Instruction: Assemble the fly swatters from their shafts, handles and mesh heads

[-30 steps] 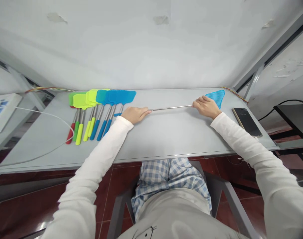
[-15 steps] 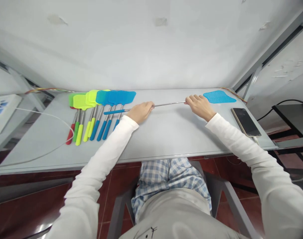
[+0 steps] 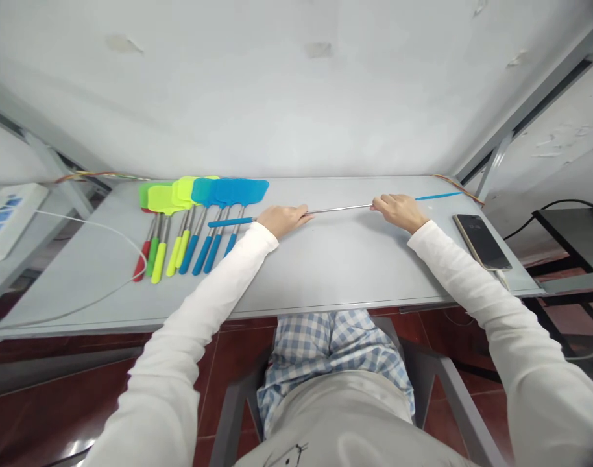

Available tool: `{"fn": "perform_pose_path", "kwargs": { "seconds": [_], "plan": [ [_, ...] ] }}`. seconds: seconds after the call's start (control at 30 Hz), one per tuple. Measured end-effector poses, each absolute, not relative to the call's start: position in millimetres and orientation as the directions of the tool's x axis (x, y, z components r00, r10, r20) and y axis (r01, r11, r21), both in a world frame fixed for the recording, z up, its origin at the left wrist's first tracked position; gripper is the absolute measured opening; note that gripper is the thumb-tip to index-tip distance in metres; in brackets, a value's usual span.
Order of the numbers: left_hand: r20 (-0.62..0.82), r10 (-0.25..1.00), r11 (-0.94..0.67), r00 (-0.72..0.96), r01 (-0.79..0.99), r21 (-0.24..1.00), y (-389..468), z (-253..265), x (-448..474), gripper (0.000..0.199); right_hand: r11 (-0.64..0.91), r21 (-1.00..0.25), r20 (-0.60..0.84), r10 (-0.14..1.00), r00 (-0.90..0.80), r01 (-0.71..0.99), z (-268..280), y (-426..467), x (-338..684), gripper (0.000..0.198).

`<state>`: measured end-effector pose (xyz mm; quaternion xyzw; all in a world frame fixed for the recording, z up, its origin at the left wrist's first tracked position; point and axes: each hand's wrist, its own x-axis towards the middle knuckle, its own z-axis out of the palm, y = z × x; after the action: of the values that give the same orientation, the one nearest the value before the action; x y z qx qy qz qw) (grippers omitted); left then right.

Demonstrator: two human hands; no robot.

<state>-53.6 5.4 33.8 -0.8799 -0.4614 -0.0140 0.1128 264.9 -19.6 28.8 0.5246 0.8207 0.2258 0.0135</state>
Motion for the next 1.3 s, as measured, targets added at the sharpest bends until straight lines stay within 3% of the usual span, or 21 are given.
{"fn": "perform_pose_path", "kwargs": {
  "seconds": [0.27, 0.67, 0.9, 1.1, 1.3],
  "plan": [
    [0.044, 0.838, -0.530, 0.545, 0.829, -0.176, 15, 32, -57, 0.052, 0.335, 0.396, 0.160, 0.892, -0.423, 0.855, 26, -13, 272, 0.051],
    [-0.085, 0.790, -0.600, 0.607, 0.794, 0.094, 28, 41, -81, 0.046, 0.360, 0.410, 0.173, 0.871, -0.459, 0.838, 20, -6, 298, 0.045],
    [-0.057, 0.825, -0.561, 0.562, 0.827, 0.038, 29, 46, -79, 0.042, 0.338, 0.372, 0.266, 0.853, -0.448, 0.864, 19, -3, 303, 0.044],
    [0.046, 0.811, -0.584, 0.584, 0.811, 0.006, 33, 55, -87, 0.040, 0.168, 0.335, 0.403, 0.864, -0.302, 0.927, 28, -3, 299, 0.038],
    [0.056, 0.857, -0.503, 0.512, 0.856, -0.122, 29, 50, -110, 0.044, 0.354, 0.478, 0.161, 0.865, -0.476, 0.804, 32, -10, 311, 0.044]
  ]
}}
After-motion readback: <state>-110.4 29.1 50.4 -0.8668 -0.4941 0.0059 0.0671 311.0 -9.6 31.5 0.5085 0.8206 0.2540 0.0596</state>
